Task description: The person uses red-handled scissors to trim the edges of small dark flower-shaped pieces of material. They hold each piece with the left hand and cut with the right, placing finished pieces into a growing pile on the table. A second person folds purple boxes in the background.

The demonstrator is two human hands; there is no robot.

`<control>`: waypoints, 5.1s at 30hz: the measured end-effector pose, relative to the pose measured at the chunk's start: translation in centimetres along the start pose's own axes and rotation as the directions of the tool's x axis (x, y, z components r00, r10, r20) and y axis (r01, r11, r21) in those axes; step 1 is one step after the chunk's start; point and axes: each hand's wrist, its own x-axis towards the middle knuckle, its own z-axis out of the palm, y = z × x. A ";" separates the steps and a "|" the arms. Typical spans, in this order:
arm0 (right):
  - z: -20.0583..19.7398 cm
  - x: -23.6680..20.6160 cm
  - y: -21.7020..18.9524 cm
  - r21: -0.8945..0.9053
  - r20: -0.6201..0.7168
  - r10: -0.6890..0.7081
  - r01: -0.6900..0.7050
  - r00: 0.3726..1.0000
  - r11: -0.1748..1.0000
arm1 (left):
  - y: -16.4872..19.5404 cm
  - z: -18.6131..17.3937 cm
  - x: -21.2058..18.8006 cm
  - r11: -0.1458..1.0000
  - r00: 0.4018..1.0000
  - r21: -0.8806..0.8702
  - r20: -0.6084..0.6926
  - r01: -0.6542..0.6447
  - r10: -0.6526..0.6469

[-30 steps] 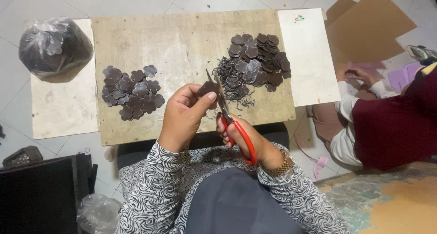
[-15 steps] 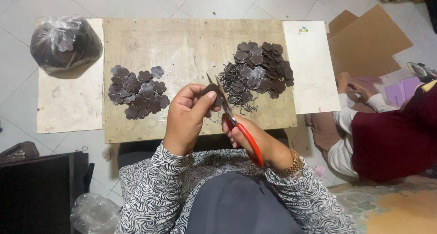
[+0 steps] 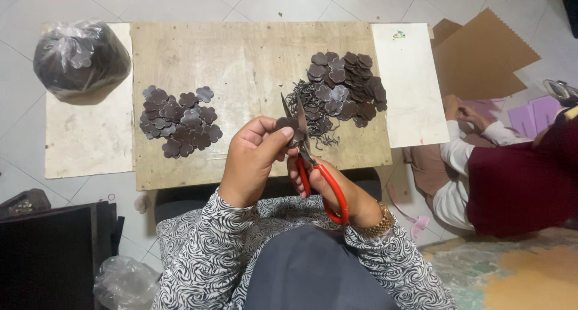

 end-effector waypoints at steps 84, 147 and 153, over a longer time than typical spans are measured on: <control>0.9 -0.2 2.9 0.027 -0.219 -0.058 0.065 0.974 0.998 | -1.4 1.3 1.0 0.995 0.980 0.015 -0.173 -0.094 0.095; 0.1 -0.1 3.6 0.026 -0.157 -0.004 0.008 0.988 1.000 | -1.4 0.5 1.4 0.995 0.987 0.080 -0.146 -0.055 0.067; 0.0 -0.1 3.7 0.069 -0.191 0.063 -0.050 0.980 0.996 | -1.6 0.2 1.5 0.997 0.989 0.070 -0.141 -0.024 0.034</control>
